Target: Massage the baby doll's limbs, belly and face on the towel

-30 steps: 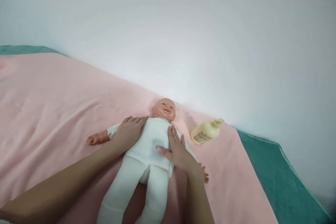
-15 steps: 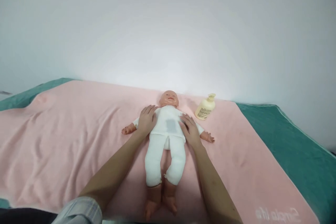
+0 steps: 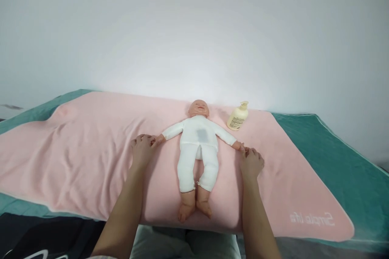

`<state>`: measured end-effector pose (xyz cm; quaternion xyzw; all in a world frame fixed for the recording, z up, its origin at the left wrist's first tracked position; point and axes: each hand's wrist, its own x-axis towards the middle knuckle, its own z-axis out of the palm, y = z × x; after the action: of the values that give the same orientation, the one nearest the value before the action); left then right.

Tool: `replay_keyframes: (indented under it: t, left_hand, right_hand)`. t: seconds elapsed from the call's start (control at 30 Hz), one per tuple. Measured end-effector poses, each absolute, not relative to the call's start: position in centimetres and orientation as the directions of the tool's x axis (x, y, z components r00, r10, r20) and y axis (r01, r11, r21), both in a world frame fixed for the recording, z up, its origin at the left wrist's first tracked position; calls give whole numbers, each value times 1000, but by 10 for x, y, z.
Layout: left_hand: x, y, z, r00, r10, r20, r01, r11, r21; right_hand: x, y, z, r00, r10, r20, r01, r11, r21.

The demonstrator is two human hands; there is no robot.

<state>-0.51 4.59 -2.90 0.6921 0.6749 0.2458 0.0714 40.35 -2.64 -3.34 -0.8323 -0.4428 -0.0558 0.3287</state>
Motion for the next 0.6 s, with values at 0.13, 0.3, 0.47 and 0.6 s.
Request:
replay_keyframes:
  t: [0.13,0.3,0.47,0.6]
  left_hand:
    - [-3,39,-22,-55,964,262,891,-71,449]
    - [4,29,-10,-260,945,197,696,42,717]
    - [12,32,-5,-371,904,213,472,-15,882]
    - [32,39,6,-425,827,368,496,-127,859]
  right_hand:
    - [402,-30,-23,604,740,296,727,-359,-586]
    - [397,-36,-16,661,741,118,492,-309,-814]
    - [385,-26,-13,710,693,124,222,-53,-974]
    - [370,-12,1,727,650,220,194,112,-975]
